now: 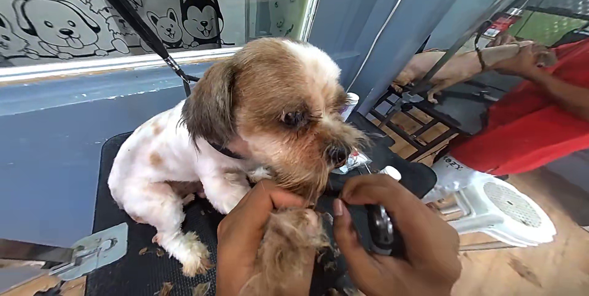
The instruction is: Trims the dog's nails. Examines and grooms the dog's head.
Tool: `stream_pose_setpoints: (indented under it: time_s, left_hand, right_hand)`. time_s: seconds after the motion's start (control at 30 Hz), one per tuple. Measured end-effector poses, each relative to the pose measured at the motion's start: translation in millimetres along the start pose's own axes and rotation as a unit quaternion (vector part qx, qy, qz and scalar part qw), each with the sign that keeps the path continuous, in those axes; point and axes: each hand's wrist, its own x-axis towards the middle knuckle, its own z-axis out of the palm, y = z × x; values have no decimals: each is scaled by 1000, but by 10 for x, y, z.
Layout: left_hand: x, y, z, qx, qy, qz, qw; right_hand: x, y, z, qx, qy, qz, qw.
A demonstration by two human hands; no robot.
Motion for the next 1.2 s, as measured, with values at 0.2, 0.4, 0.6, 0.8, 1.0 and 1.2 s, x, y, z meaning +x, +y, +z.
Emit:
stream_pose_setpoints:
  time_s: [0.2, 0.4, 0.6, 0.8, 1.0, 1.2]
  left_hand:
    - [-41, 25, 27, -11, 10, -16, 1000]
    - [-65, 41, 35, -30, 7, -16, 999]
    - [-57, 43, 26, -36, -14, -20, 999]
    - [-48, 42, 43, -74, -17, -34, 997]
    - [-51, 55, 34, -73, -16, -36, 997]
    - [-42, 51, 3, -74, -17, -30, 997]
  right_hand:
    - [70, -96, 134, -59, 18, -72, 995]
    - [145, 6, 235, -56, 34, -130, 989]
    - [200, 59, 250, -57, 32, -146, 987]
    - [249, 84, 265, -65, 37, -170, 983]
    - [268, 81, 244, -67, 22, -179, 981]
    - [306, 69, 262, -62, 21, -197, 978]
